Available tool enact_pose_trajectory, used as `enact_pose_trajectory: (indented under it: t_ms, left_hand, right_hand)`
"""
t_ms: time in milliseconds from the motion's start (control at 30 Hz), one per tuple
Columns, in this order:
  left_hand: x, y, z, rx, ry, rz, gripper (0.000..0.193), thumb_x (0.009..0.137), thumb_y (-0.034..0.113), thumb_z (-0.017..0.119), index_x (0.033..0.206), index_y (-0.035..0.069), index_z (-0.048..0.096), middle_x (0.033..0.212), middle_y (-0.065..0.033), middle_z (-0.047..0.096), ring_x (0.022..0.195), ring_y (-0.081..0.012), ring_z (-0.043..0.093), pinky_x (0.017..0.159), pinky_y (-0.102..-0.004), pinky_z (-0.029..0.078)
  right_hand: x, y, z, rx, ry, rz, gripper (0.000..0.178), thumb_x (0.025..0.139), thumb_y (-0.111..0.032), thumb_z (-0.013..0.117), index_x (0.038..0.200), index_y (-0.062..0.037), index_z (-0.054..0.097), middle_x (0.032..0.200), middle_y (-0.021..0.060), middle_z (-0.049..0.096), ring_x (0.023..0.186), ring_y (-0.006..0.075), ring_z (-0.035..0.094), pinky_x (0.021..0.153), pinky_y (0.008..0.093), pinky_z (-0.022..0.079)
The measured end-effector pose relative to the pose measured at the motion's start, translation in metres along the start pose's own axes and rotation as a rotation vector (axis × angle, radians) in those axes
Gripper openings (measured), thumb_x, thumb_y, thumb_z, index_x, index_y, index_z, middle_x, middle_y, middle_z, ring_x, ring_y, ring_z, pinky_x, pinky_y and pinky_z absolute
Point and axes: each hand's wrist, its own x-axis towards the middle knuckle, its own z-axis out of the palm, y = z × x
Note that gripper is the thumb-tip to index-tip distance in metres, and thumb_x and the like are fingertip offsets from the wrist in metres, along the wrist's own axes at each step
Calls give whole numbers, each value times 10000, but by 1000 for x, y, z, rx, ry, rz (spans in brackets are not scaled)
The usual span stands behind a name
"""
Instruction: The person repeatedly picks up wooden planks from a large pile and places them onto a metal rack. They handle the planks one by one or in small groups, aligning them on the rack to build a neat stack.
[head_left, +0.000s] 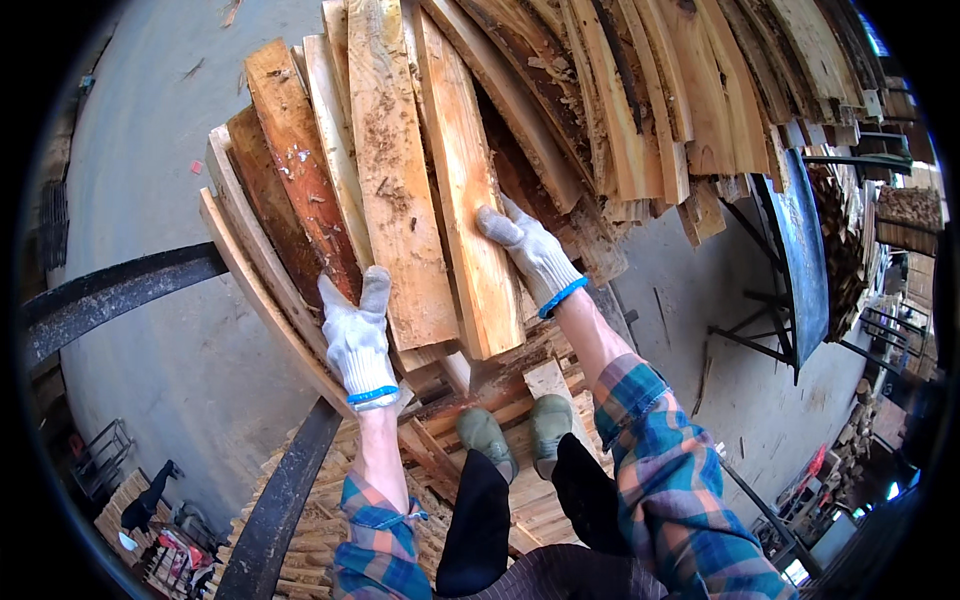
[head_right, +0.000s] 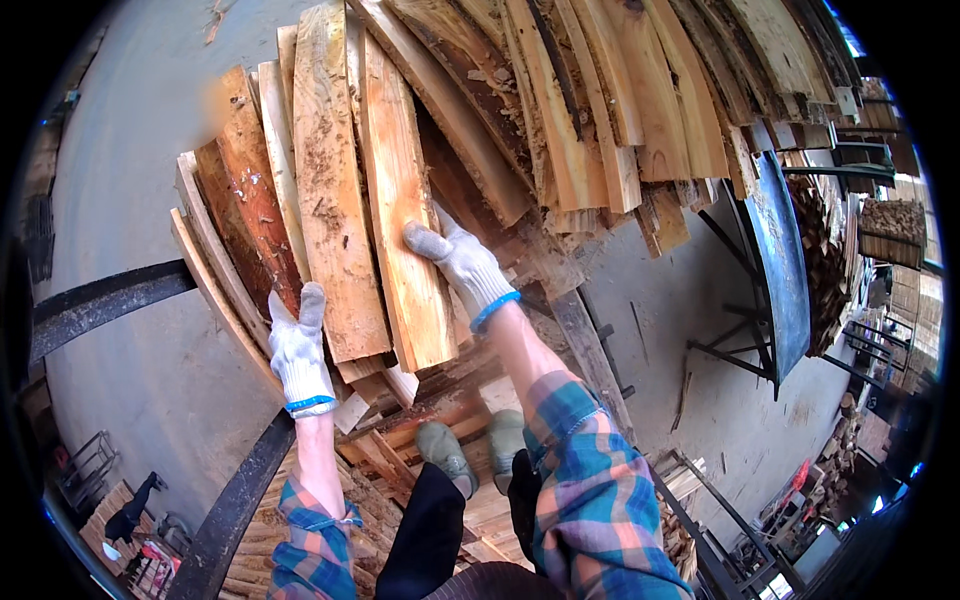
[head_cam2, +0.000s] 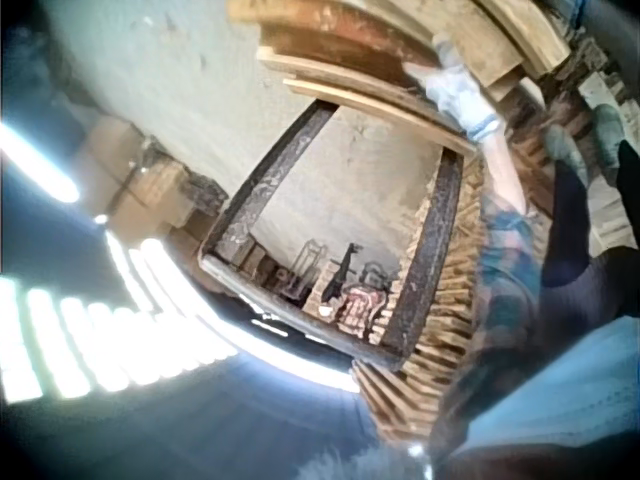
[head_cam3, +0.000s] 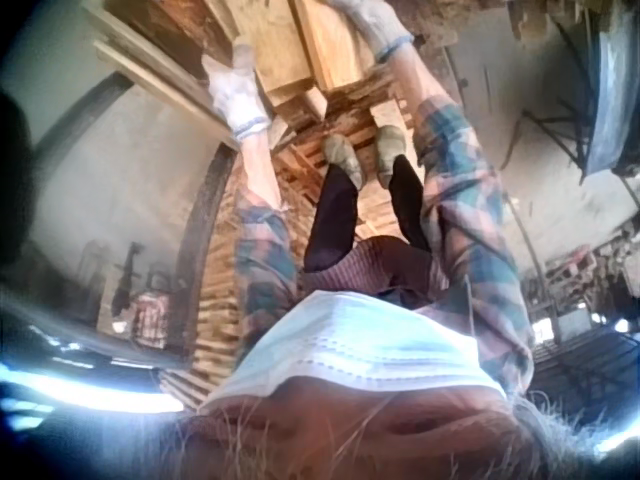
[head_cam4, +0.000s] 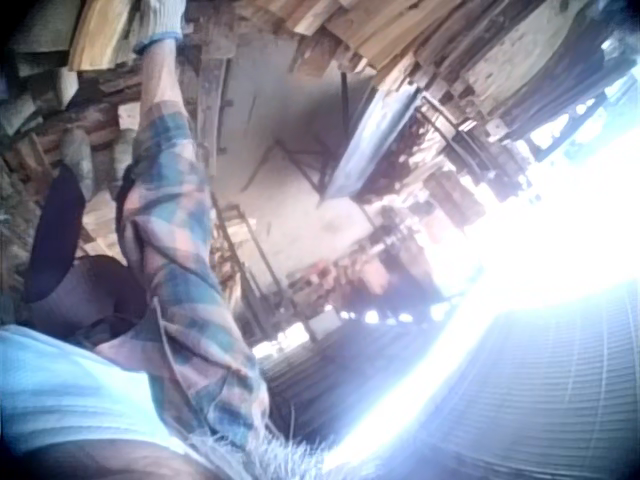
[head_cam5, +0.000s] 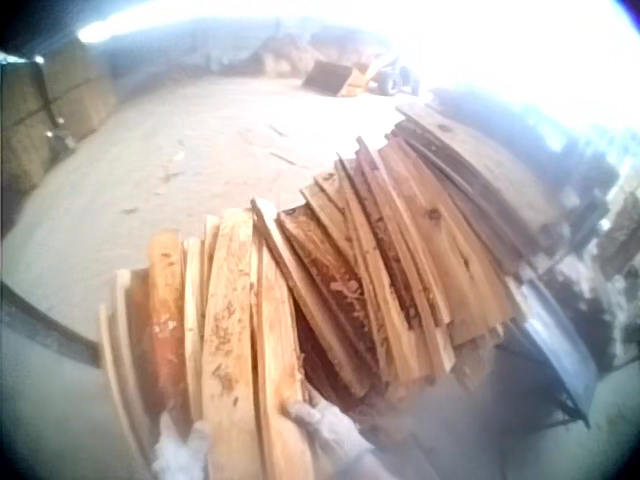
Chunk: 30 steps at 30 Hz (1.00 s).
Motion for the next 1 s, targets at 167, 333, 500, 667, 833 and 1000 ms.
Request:
enact_pose_trajectory:
  t_ms: [167,333,500,667,833,1000]
  left_hand:
    - [-30,-3,-6,-23,-47,25,978,868,662,619,1442,-94,384,1320,-325,549,1208,-370,561,1021,-407,430]
    - [-109,-54,-14,-214,-58,-5,1021,816,655,683,1441,-90,373,1390,-323,491,1269,-390,527,1066,-436,422]
    - [-170,-74,-25,-643,-260,-317,875,839,343,803,1434,-117,355,1389,-196,504,1220,-264,514,1077,-366,398]
    - [-136,-121,-3,-552,-187,-642,760,957,536,574,1446,-31,443,1467,-125,482,1288,-217,487,1084,-303,357]
    - [-132,-160,19,-779,-232,-485,706,1000,553,485,1444,6,444,1381,-114,506,1165,-229,524,1039,-355,402]
    - [-122,-144,38,-997,-199,-893,545,1051,435,430,1390,14,502,1330,-120,589,1139,-269,595,996,-377,482]
  right_hand:
    - [-28,20,-11,-216,78,-25,1053,795,-699,647,1510,7,333,1397,190,532,1271,259,516,1080,360,380]
    - [-106,40,-25,-596,34,188,1133,770,-779,553,1533,8,267,1416,276,499,1326,346,483,1120,369,339]
    - [-177,58,-41,-365,38,263,1106,801,-586,712,1531,68,199,1462,241,462,1363,279,438,1123,339,337]
    - [-152,68,-86,-309,45,388,958,789,-701,670,1362,50,510,1227,109,640,1130,195,577,963,317,459]
    - [-108,24,-75,-1248,-50,327,1070,684,-831,631,1361,-7,541,1260,259,616,1173,336,608,961,437,503]
    - [-75,72,-106,-43,383,321,1047,712,-795,661,1381,-1,520,1294,187,618,1168,287,611,991,389,506]
